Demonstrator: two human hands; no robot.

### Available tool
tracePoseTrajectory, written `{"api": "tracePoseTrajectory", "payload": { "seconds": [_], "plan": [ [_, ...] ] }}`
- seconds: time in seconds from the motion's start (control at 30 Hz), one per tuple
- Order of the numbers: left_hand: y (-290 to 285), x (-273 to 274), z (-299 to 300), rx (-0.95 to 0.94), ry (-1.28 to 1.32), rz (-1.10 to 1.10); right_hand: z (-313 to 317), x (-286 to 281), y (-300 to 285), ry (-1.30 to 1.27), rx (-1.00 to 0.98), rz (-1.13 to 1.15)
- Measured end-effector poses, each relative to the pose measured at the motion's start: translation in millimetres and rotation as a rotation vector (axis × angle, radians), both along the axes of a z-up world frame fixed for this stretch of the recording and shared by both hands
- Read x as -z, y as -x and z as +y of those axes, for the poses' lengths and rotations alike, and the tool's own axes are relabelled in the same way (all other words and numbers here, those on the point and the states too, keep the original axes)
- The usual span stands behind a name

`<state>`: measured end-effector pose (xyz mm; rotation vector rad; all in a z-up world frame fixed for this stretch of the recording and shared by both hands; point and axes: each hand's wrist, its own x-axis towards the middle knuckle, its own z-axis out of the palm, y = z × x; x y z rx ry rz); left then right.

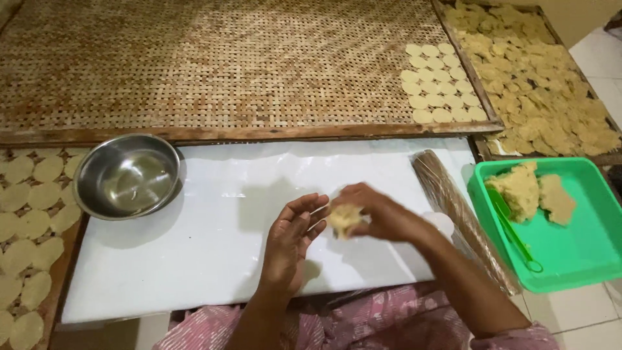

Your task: Placing small dough circles onto a drying tray and rolling out dough sheets using a rolling pin.

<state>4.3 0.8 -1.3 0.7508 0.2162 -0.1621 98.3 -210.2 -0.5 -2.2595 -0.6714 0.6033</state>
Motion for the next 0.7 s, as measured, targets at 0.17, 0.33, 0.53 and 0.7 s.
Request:
{"api": "tracePoseTrajectory", "payload": {
  "seconds": [0.17, 0.33, 0.53, 0.7],
  "plan": [
    [1.8, -2.4, -1.6, -0.005, -0.012, 0.018, 7.5, 11.9, 30.6, 0.183, -0.041, -0.125],
    [0.3, -4.7, 0.3, -0.014, -0.003, 0.050, -48.8, -9.4, 41.5, 0.174, 0.070, -0.277],
    [0.5, -8.2, -1.0, -0.027, -0.015, 0.075, -142.3, 4.7, 80.1, 0.363, 0.324, -0.602],
    [-0.6, -6.3, -2.4, -0.031, -0.035, 0.100, -135.5, 21.0, 73.2, 0.302, 0.372, -0.545]
  ]
}}
